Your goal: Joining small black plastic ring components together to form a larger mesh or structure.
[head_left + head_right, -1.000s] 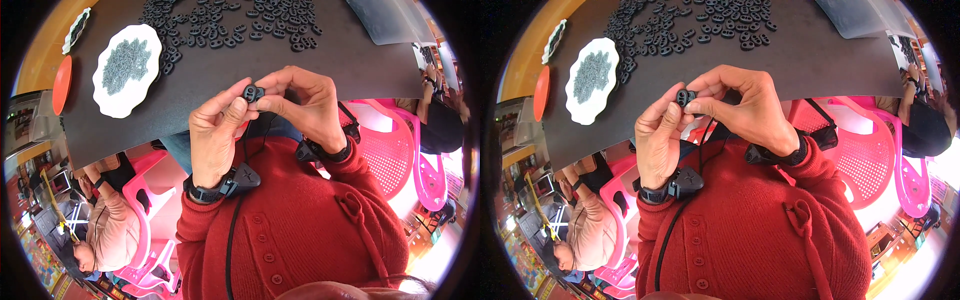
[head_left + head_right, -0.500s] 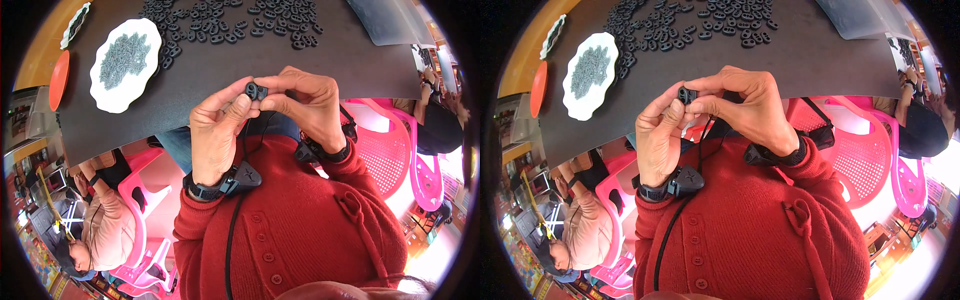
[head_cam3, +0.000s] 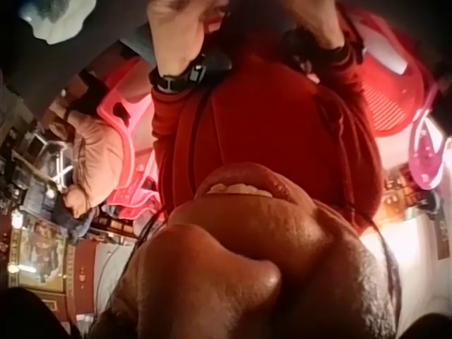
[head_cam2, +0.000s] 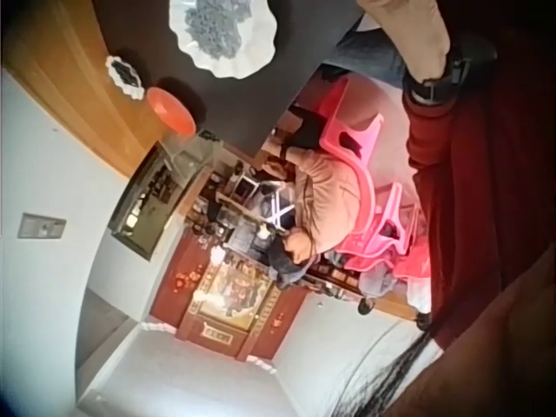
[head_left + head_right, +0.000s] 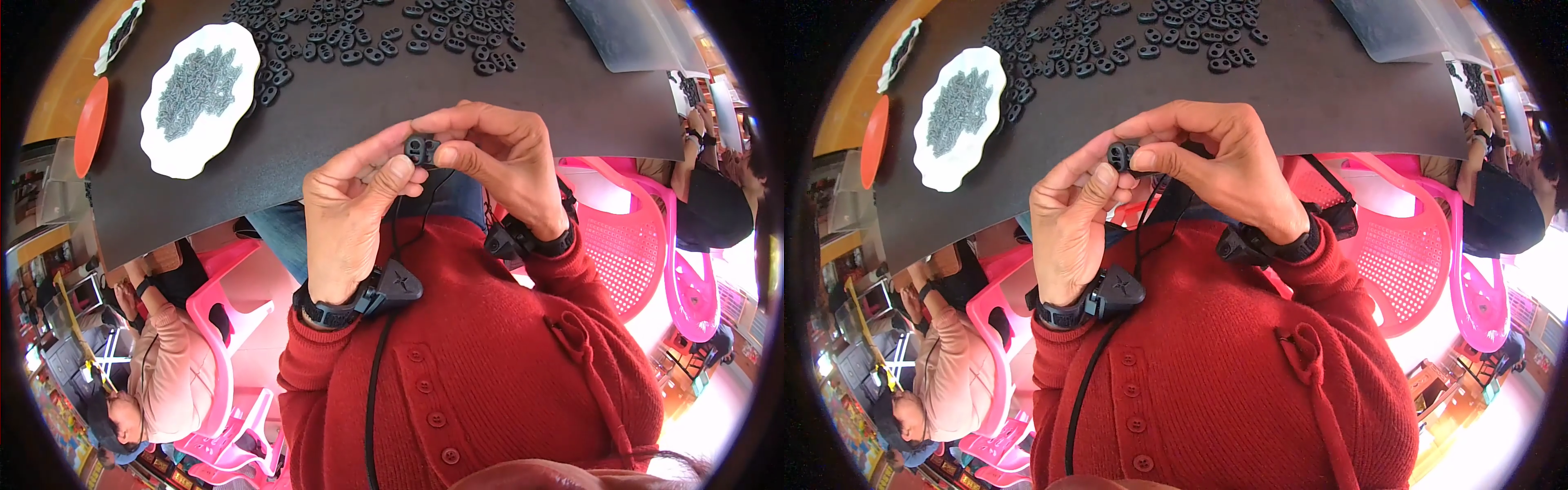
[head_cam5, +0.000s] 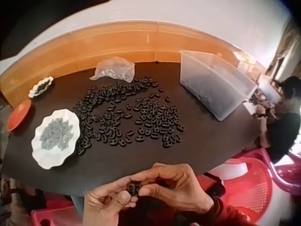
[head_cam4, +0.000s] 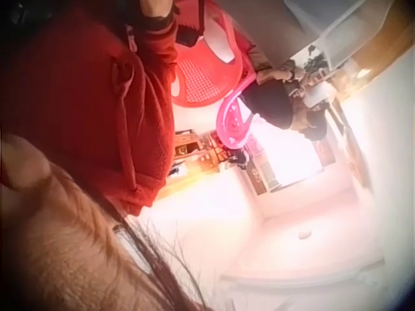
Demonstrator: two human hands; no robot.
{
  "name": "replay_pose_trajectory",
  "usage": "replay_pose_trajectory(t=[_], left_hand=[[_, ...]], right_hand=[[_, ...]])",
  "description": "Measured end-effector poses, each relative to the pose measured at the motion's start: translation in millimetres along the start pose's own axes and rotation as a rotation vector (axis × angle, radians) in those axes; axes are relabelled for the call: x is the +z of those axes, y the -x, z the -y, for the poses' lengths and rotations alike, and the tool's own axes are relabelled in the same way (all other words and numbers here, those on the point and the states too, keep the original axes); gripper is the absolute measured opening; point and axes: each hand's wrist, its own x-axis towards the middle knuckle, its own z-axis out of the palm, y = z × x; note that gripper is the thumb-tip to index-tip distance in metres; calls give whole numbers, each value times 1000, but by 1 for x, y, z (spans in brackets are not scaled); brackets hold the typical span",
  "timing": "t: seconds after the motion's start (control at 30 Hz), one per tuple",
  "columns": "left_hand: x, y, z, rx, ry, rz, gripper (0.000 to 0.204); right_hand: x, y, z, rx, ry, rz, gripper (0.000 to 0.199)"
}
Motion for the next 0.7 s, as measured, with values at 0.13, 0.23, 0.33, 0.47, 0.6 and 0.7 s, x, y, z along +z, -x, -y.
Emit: replay_pose_trajectory(t=[0.13, 0.23, 0.33, 0.47, 0.6, 0.7], left_hand=[[-3, -1, 2, -41, 60, 11, 31], [-4, 0, 2, -37, 82, 10, 28], [-3, 1, 3, -34, 72, -5, 27], [-4, 2, 4, -36, 63, -24, 26], [-6, 4, 5, -31, 53, -41, 28], [-4, 6, 5, -21, 95, -39, 30]], right_hand=[[-7, -1, 1, 35, -11, 38, 28], [-7, 0, 3, 9, 64, 40, 29], [-6, 0, 9, 43, 164, 13, 31], [-4, 0, 7, 19, 152, 28, 32], [6, 1, 2, -36, 111, 2, 32], [11, 5, -3, -109, 199, -27, 32]])
